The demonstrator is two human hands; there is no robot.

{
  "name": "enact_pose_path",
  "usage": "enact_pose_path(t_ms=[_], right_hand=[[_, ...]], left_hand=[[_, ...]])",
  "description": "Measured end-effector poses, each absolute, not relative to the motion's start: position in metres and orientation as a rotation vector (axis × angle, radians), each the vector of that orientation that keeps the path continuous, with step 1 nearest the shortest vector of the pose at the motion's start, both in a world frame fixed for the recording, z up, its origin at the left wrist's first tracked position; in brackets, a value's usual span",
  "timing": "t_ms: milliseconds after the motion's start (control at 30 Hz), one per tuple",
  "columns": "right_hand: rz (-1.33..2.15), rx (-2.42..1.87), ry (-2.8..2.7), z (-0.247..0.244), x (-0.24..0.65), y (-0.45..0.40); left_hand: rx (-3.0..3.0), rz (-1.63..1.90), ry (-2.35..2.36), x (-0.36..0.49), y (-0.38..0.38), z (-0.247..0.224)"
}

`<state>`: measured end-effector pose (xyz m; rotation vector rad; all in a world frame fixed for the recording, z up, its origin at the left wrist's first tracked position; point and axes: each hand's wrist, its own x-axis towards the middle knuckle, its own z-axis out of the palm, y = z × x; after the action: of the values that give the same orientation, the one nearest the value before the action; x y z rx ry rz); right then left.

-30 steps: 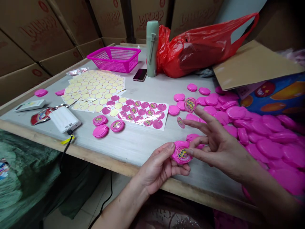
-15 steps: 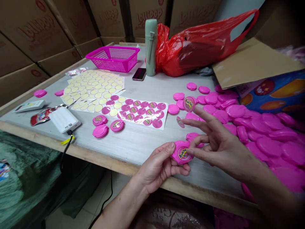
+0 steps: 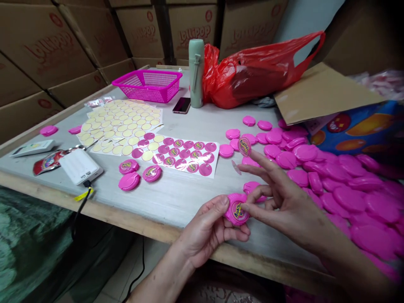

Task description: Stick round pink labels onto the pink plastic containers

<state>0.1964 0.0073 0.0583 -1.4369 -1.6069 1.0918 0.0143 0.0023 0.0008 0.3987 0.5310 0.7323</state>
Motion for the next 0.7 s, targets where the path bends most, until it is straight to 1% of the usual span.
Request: enact_pose_path(t_ms=[267,567,700], right_hand=[[0.947,-1.383,-1.667,0.05,0.19,0.003],[0.928,-1.369,-1.671,0.048,0.185,-0.002],[0.847,-1.352,-1.699,0.045,0.185,-0.001]], left_hand=[[0.371,0.753,0.53,0.014,0.002,0.004],[0.349,0.776,0.509,0.013,0.001,0.004],[0.35,0.77,0.5,0.013,0.001,0.004]])
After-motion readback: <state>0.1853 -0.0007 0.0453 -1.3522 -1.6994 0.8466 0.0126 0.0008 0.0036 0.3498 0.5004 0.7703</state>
